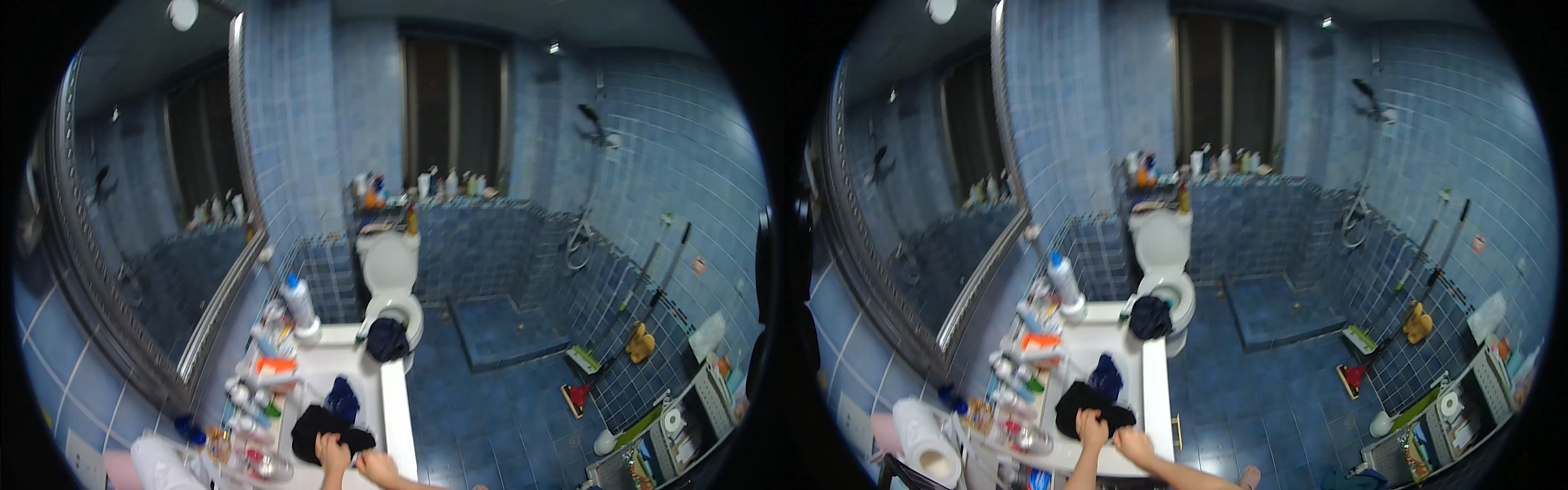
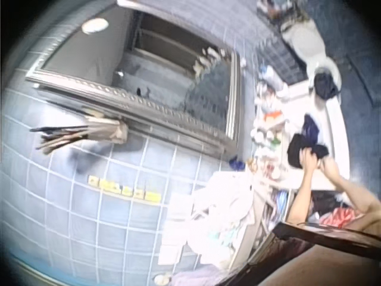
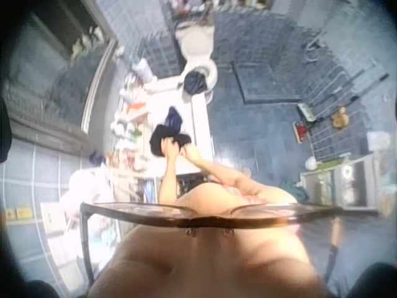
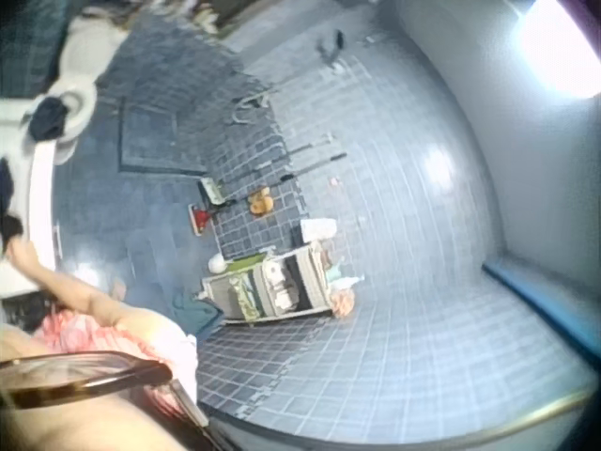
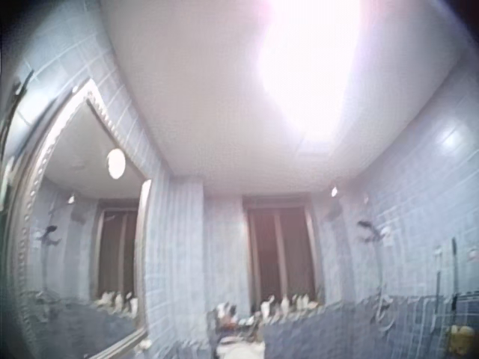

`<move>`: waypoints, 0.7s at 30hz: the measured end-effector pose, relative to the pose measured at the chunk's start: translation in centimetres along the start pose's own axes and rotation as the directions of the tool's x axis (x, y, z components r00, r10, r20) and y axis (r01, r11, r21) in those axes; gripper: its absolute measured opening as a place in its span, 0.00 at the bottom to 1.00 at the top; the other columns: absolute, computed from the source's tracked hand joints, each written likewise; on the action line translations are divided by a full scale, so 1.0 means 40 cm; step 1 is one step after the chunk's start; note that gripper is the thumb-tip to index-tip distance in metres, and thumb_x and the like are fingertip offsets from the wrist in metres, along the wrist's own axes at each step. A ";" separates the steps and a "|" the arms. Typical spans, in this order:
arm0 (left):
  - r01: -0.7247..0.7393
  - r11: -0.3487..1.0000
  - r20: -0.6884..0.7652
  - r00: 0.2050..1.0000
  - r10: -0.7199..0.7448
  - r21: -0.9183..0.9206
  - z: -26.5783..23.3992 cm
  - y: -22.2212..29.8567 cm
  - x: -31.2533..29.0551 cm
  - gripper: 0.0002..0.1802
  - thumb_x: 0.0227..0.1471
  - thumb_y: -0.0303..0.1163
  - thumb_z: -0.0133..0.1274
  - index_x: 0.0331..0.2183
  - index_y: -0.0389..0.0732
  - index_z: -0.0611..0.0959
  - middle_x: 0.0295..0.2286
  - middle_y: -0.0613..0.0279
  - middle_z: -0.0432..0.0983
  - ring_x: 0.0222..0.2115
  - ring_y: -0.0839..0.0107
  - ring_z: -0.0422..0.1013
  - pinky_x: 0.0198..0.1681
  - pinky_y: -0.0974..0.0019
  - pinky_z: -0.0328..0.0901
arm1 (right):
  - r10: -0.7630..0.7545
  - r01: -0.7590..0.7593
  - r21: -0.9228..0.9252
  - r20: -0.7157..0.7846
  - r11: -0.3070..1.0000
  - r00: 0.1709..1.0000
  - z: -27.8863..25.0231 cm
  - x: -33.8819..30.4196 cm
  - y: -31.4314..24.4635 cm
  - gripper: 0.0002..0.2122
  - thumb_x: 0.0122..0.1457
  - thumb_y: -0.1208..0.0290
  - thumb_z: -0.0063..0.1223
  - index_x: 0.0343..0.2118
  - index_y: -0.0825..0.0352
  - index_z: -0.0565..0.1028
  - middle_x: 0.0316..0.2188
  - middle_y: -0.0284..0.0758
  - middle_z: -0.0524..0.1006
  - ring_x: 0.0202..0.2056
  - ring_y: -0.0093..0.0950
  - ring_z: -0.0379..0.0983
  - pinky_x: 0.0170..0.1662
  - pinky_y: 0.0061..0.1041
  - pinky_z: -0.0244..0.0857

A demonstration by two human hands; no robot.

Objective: The person hand-washes a dark garment in a bathroom sink. They wet the item, rub and squeeze it repeatedly, rinse it under running water, and wring out excess water.

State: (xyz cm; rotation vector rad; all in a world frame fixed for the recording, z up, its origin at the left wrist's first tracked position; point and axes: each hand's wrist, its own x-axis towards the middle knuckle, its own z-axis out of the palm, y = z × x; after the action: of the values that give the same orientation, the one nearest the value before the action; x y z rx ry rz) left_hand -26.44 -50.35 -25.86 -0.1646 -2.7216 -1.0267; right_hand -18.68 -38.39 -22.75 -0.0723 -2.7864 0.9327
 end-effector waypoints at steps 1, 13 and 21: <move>-0.108 0.993 -0.154 0.982 0.112 0.037 0.007 -0.020 -0.010 0.11 0.36 0.28 0.52 0.30 0.40 0.77 0.36 0.54 0.71 0.50 0.51 0.59 0.58 0.54 0.48 | 0.006 -0.007 0.009 0.032 1.000 0.999 0.015 -0.002 -0.004 0.13 0.53 0.63 0.45 0.22 0.68 0.74 0.23 0.46 0.76 0.25 0.45 0.74 0.29 0.42 0.69; -0.050 0.993 -0.027 0.998 0.053 0.111 0.025 -0.056 -0.030 0.14 0.39 0.31 0.51 0.33 0.41 0.77 0.39 0.53 0.70 0.51 0.49 0.57 0.58 0.51 0.49 | 0.044 -0.042 0.155 -0.008 0.987 0.999 -0.005 -0.018 -0.019 0.09 0.49 0.69 0.46 0.21 0.69 0.75 0.20 0.49 0.74 0.23 0.48 0.72 0.27 0.44 0.67; 0.042 0.996 0.029 0.999 -0.044 0.073 -0.024 -0.001 -0.004 0.15 0.39 0.30 0.51 0.36 0.42 0.78 0.45 0.56 0.68 0.56 0.54 0.51 0.60 0.54 0.44 | 0.028 -0.030 0.017 0.101 0.999 0.994 -0.015 0.013 -0.031 0.15 0.54 0.62 0.44 0.20 0.69 0.75 0.23 0.47 0.76 0.25 0.45 0.74 0.31 0.43 0.68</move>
State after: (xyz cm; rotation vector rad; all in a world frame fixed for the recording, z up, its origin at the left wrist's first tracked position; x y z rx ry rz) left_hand -26.12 -51.03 -25.24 -0.1109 -2.7965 -0.9430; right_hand -19.04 -38.95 -21.46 -0.0648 -2.8759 0.9957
